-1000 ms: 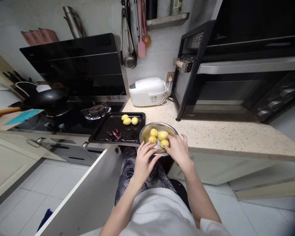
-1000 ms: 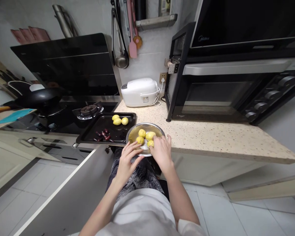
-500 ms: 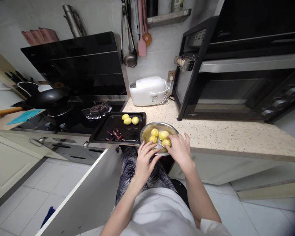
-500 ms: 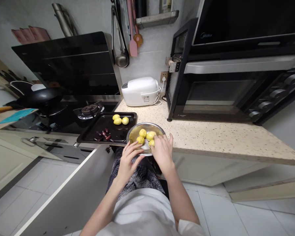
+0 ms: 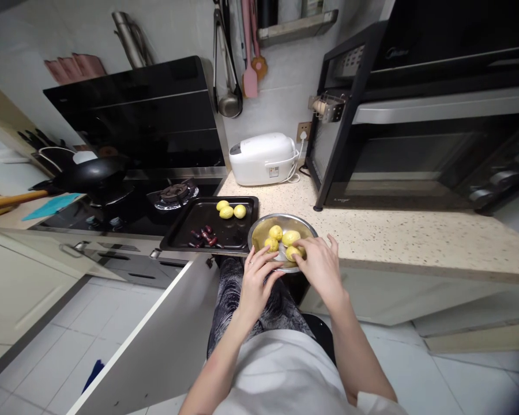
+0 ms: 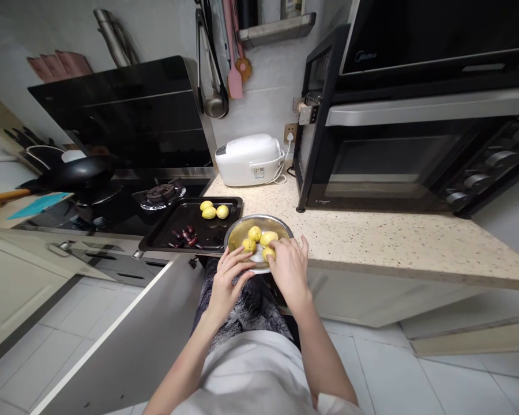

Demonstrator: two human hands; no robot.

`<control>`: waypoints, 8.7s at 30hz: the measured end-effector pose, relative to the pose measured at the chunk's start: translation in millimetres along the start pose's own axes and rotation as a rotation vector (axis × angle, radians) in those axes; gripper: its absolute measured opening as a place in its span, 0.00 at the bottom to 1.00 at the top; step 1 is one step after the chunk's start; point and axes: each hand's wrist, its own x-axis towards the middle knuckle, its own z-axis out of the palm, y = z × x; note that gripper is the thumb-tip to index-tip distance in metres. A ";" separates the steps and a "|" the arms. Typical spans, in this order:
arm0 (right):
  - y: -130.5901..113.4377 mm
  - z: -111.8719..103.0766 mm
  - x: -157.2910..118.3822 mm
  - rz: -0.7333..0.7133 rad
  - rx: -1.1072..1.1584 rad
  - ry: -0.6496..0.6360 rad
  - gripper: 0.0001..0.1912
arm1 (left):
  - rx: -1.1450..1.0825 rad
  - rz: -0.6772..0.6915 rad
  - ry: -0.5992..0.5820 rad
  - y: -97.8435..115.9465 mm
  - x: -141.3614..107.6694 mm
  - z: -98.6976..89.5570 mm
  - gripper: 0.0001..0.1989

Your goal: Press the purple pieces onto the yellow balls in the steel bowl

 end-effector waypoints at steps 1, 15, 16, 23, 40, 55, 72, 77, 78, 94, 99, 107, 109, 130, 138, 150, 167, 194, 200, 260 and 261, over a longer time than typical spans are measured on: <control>-0.1 -0.6 -0.5 -0.007 0.017 0.010 0.10 | 0.002 -0.001 0.001 -0.5 -0.1 0.0 0.08; -7.5 2.3 -44.7 -0.196 0.366 0.210 0.09 | 0.024 0.029 0.019 -12.3 13.0 -22.4 0.13; -6.7 3.7 -47.5 -0.202 0.365 0.227 0.09 | 0.050 0.022 0.053 -20.8 21.1 -28.4 0.13; -13.3 3.4 -52.8 -0.257 0.352 0.271 0.08 | 0.523 -0.305 -0.098 -113.1 107.0 -55.9 0.21; -11.2 -0.4 -50.4 -0.215 0.427 0.435 0.08 | 0.552 -0.351 -0.077 -127.5 111.9 -53.6 0.17; -3.7 6.2 -50.2 -0.192 0.327 0.224 0.12 | -0.197 -0.052 -0.342 -5.8 63.7 -37.7 0.12; -6.3 13.5 -48.4 -0.195 0.257 0.112 0.17 | -0.092 -0.068 -0.499 -17.3 68.8 -34.9 0.14; 3.3 15.7 -45.3 -0.253 0.210 0.091 0.20 | -0.079 -0.055 -0.490 -19.1 71.1 -35.0 0.12; 5.2 16.8 -44.9 -0.251 0.202 0.102 0.19 | -0.071 -0.050 -0.494 -18.7 71.1 -35.6 0.12; 5.6 34.0 -29.3 -0.142 0.207 0.205 0.18 | 0.115 0.067 -0.435 -36.2 72.2 -28.0 0.31; 8.3 32.8 -28.1 -0.160 0.191 0.183 0.17 | 0.192 0.077 -0.378 -42.2 66.2 -20.9 0.28; 0.7 28.3 -26.2 -0.247 0.216 0.110 0.22 | 0.133 0.039 -0.329 -40.1 48.2 -20.1 0.30; -1.2 27.5 -24.6 -0.265 0.239 0.096 0.22 | 0.071 0.057 -0.367 -39.1 48.4 -29.7 0.33; -7.7 24.1 -20.4 -0.323 0.306 0.020 0.19 | 0.310 -0.187 -0.339 -166.6 143.4 -30.1 0.22; -6.9 25.3 -21.2 -0.322 0.283 -0.001 0.20 | 0.101 -0.142 -0.122 -115.8 132.2 -34.4 0.19; 2.4 19.7 -23.3 -0.306 0.298 0.005 0.18 | -0.314 -0.050 -0.159 -29.9 89.7 5.5 0.17; 16.6 3.5 -18.4 -0.272 0.142 -0.030 0.24 | -0.226 0.015 -0.282 -31.9 80.2 -1.4 0.20; 29.7 -1.3 20.6 -0.109 0.143 -0.035 0.13 | -0.033 0.047 -0.434 -30.4 85.0 -4.4 0.17; 19.9 8.1 41.5 -0.033 -0.062 -0.155 0.06 | -0.002 0.024 -0.438 -31.3 84.3 -4.6 0.16; 4.5 10.5 78.4 0.062 -0.079 -0.256 0.12 | -0.042 0.107 -0.121 -31.8 53.4 2.6 0.13; 3.8 9.9 78.4 0.064 -0.085 -0.246 0.12 | -0.040 0.129 -0.116 -31.9 51.0 2.4 0.13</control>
